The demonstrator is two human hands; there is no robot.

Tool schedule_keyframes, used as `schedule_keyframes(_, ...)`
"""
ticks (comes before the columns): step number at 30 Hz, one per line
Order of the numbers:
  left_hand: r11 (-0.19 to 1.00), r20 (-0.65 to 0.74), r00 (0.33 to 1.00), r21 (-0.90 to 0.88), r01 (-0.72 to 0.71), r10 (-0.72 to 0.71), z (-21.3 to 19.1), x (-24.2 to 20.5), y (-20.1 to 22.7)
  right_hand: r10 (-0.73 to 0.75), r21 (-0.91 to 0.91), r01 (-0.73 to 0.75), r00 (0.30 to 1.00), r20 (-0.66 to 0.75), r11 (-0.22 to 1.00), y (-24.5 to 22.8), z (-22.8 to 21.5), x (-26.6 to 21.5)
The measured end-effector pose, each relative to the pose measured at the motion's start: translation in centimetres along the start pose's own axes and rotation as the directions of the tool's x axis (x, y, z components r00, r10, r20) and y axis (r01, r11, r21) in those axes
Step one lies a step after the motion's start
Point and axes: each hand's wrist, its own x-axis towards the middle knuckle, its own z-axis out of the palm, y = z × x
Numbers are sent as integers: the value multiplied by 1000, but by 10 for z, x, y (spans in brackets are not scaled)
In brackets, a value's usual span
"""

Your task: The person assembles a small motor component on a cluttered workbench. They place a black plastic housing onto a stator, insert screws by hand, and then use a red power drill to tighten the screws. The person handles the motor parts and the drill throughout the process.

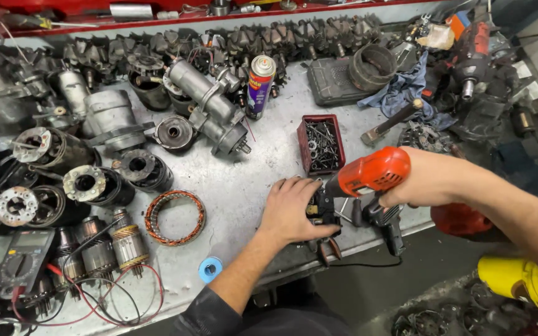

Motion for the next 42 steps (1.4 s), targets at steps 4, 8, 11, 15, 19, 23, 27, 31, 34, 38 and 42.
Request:
schedule_keyframes(4, 1000, -35, 999, 20, 5, -4, 3, -2, 2, -62, -34, 62, 998, -11, 998, -4, -2, 5)
schedule_keyframes(8, 1000, -26, 1000, 13, 18, -18, 3, -3, 2, -3, -146, 4, 1000, 7, 989, -8, -4, 8)
schedule_keyframes(11, 1000, -37, 999, 30, 6, -5, 4, -2, 2, -21, -189, 24, 1000, 21, 982, -9, -6, 10)
schedule_keyframes(15, 999, 5, 999, 7, 32, -32, 2, -1, 2, -2, -191, 6, 1000, 22, 982, -10, -6, 10)
schedule_keyframes(19, 1000, -3, 1000, 7, 16, -16, 2, -1, 2, -7, -191, 12, 1000, 25, 982, -8, -7, 11)
schedule_keyframes(23, 1000, -11, 1000, -1, 19, -19, 1, -1, 3, -2, -186, 6, 1000, 20, 983, -6, -7, 12)
schedule_keyframes(27, 1000, 0, 1000, -2, 27, -27, 1, 0, 3, -23, -201, 24, 1000, 4, 979, -4, -7, 11)
schedule_keyframes(31, 999, 5, 1000, -10, 31, -31, 0, 0, 4, -41, -166, 41, 999, 5, 985, -4, -7, 10)
schedule_keyframes(34, 1000, 4, 1000, -9, 27, -27, 0, 0, 3, 14, -194, -10, 1000, 18, 981, -5, -6, 10)
schedule_keyframes(38, 1000, -18, 1000, 5, 12, -12, 0, -1, 3, -40, -203, 45, 999, 30, 978, -2, -6, 13)
schedule_keyframes(42, 1000, -4, 1000, 2, 18, -18, 1, -1, 3, -18, -160, 23, 999, 30, 987, -1, -6, 16)
